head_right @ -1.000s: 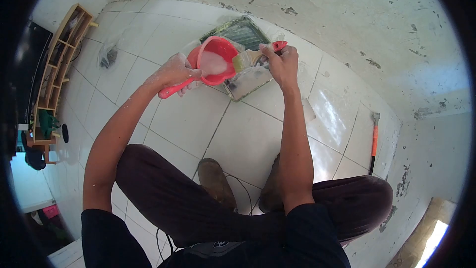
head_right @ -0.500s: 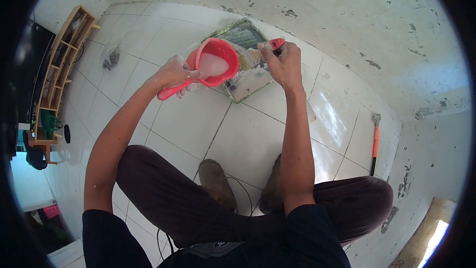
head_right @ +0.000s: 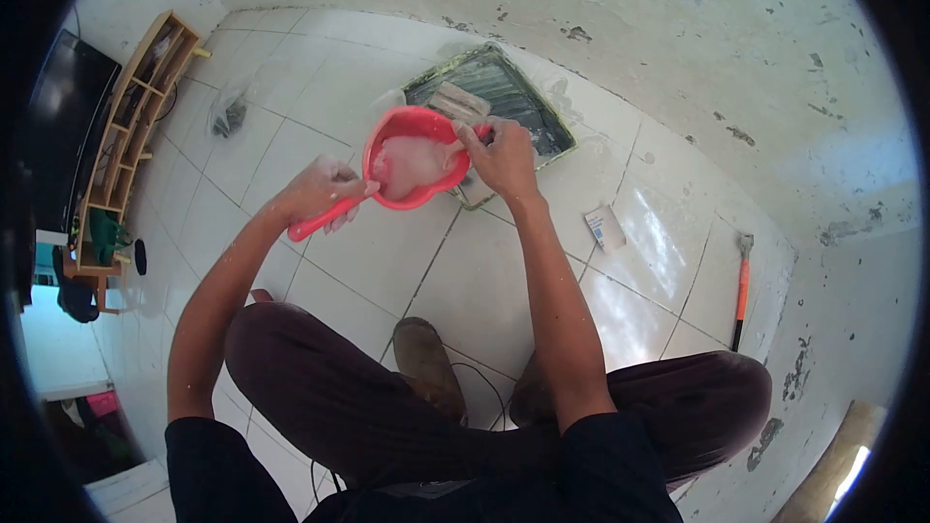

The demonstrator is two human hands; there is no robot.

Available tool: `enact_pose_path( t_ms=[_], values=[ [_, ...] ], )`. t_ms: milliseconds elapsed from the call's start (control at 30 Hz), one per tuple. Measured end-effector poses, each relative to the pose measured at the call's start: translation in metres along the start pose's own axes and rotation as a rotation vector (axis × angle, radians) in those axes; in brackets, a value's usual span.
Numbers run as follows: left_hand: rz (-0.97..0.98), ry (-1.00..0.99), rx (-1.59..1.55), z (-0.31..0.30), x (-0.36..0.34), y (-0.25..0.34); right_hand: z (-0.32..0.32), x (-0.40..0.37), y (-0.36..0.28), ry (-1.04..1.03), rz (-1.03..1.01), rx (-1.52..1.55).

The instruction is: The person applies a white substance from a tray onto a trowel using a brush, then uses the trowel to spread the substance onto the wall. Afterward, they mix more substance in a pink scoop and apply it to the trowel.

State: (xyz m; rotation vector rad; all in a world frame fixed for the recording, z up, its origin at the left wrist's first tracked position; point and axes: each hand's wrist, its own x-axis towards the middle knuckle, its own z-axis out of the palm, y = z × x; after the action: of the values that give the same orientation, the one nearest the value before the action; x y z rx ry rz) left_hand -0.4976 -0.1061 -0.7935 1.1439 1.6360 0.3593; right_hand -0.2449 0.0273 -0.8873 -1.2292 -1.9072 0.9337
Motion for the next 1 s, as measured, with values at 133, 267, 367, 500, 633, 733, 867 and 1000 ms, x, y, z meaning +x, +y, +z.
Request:
enact_pose_path(
  t_ms=[133, 267, 367, 500, 633, 733, 867, 1000],
  values=[
    [-0.044, 0.018, -0.175, 0.021, -0.026, -0.056, -0.011, 0.005, 0.000, -0.074, 0.136, 0.204],
    [-0.116, 0.040, -0.427, 0.052, -0.049, -0.119, 0.003, 0.022, 0.021, -0.150, 0.164, 0.248],
    [-0.150, 0.046, -0.539, 0.071, -0.055, -0.149, 0.030, 0.039, 0.025, -0.207, -0.192, -0.129],
    [-0.164, -0.006, -0.536, 0.087, -0.049, -0.164, 0.097, 0.065, 0.019, -0.336, -0.347, -0.089],
    [-0.159, -0.018, -0.503, 0.098, -0.036, -0.175, 0.166, 0.102, 0.027, -0.524, -0.530, -0.215],
    [-0.138, -0.052, -0.554, 0.103, -0.027, -0.183, 0.210, 0.109, 0.027, -0.588, -0.488, -0.395],
    [-0.138, -0.105, -0.522, 0.099, -0.020, -0.181, 0.242, 0.104, 0.034, -0.577, -0.640, -0.461],
    [-0.166, -0.108, -0.527, 0.095, -0.014, -0.186, 0.254, 0.086, 0.019, -0.811, -0.676, -0.663]
  ],
)
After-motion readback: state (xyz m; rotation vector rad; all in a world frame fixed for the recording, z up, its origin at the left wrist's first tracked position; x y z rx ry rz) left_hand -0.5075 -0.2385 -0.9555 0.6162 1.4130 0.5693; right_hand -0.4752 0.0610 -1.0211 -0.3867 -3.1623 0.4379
